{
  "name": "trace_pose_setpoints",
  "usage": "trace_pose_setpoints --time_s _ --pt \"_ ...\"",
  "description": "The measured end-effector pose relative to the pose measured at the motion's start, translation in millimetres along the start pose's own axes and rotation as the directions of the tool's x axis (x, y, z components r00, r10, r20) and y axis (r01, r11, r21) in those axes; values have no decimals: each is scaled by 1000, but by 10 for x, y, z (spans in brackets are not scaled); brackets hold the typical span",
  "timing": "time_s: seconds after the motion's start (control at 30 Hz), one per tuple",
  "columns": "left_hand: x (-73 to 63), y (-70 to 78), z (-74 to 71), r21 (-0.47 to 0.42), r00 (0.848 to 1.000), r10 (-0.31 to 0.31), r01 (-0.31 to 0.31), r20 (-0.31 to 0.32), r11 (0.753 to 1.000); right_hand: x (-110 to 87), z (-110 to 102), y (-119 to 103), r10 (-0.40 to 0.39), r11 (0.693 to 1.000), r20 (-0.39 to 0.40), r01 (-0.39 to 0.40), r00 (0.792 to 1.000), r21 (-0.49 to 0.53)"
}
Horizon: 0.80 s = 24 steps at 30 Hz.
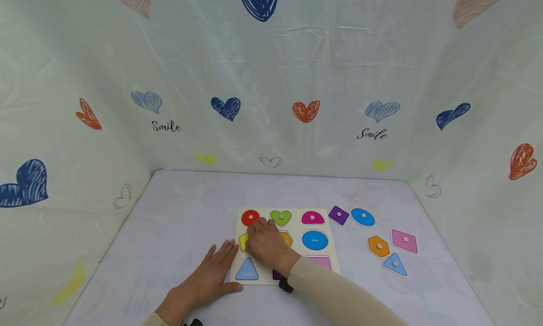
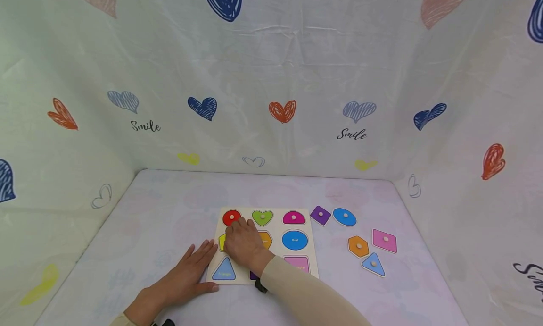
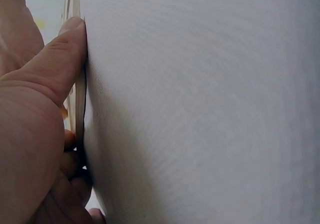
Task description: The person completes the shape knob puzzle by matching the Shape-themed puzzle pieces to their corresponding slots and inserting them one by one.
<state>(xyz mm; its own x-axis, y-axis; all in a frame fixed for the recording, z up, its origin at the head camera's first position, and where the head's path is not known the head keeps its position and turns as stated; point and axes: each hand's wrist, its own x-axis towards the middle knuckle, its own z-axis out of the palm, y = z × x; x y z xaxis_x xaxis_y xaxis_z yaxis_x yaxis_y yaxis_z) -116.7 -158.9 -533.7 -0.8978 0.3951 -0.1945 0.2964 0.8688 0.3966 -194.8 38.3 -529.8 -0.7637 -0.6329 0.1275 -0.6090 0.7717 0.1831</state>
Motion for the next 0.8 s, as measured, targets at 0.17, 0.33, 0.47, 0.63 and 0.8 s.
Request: trace_pose_setpoints --time_s 0.17,0.33,0.47,0.63,0.8 --pt "4 -6 9 1 1000 -1 1 0 1000 10 3 -6 2 1000 10 -2 1000 0" --pt "7 0 14 7 1000 -9 9 6 1000 8 8 -11 3 1000 16 -3 1000 13" --pt "9 7 17 9 1000 -11 11 9 1000 7 7 -11 1 1000 22 -2 1000 22" --pt "5 9 14 3 1000 -10 10 6 1000 -6 -5 -4 -3 1000 15 3 1000 17" --pt "-1 -1 19 -5 1000 -3 3 -2 1000 -5 -15 6 19 999 16 -19 1000 28"
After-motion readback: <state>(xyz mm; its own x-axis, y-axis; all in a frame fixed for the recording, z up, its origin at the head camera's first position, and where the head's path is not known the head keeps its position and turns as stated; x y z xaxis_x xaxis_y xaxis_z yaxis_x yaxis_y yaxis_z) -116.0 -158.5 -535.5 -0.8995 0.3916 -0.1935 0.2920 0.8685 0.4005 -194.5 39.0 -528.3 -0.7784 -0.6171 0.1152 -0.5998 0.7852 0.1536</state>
